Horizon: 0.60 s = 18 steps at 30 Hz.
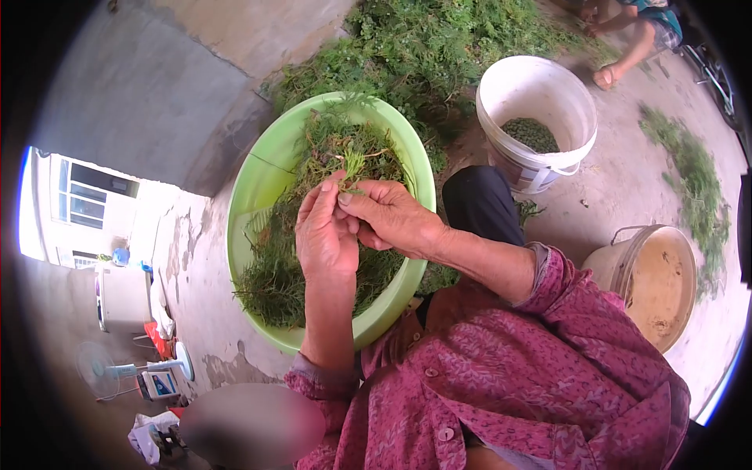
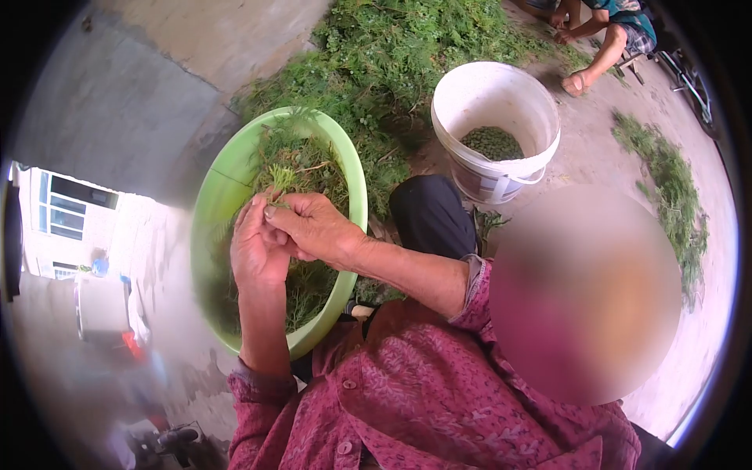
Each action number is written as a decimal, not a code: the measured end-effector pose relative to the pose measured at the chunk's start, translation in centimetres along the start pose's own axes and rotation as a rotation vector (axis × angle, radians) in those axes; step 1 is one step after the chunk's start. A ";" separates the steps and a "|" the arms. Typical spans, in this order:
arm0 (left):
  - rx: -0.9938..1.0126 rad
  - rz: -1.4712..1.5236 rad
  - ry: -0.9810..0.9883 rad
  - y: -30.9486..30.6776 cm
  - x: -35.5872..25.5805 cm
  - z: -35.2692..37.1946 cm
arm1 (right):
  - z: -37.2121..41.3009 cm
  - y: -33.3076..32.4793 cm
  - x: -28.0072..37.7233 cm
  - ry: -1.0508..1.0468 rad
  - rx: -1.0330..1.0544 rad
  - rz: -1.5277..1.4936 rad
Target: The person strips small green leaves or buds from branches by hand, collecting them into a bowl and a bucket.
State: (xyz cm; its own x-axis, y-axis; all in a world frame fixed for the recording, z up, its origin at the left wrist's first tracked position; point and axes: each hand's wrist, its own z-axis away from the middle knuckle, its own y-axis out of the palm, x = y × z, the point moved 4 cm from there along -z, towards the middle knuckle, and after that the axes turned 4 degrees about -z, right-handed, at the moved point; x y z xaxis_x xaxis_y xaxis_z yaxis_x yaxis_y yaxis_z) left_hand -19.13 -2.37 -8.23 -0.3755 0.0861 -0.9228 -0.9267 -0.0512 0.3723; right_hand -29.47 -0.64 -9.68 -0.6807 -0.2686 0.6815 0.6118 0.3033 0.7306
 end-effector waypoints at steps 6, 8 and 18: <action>-0.162 -0.218 -0.030 -0.1 -1.9 0.3 | 2.8 3.0 0.6 0.338 0.124 -0.169; -0.127 -0.200 0.056 -3.3 -1.5 -1.1 | 3.8 3.2 1.9 0.347 0.147 -0.107; 0.160 -0.920 0.136 -9.9 -4.5 6.0 | 10.7 -12.2 21.8 -1.011 -0.719 0.278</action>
State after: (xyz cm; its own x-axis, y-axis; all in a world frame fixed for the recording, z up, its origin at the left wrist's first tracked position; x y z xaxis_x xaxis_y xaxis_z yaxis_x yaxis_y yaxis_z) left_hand -8.35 3.67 -7.13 0.4998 -0.0930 -0.8611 -0.8533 0.1175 -0.5080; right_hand -56.05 -0.43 -4.20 -0.3032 0.6348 0.7107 0.6467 -0.4106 0.6428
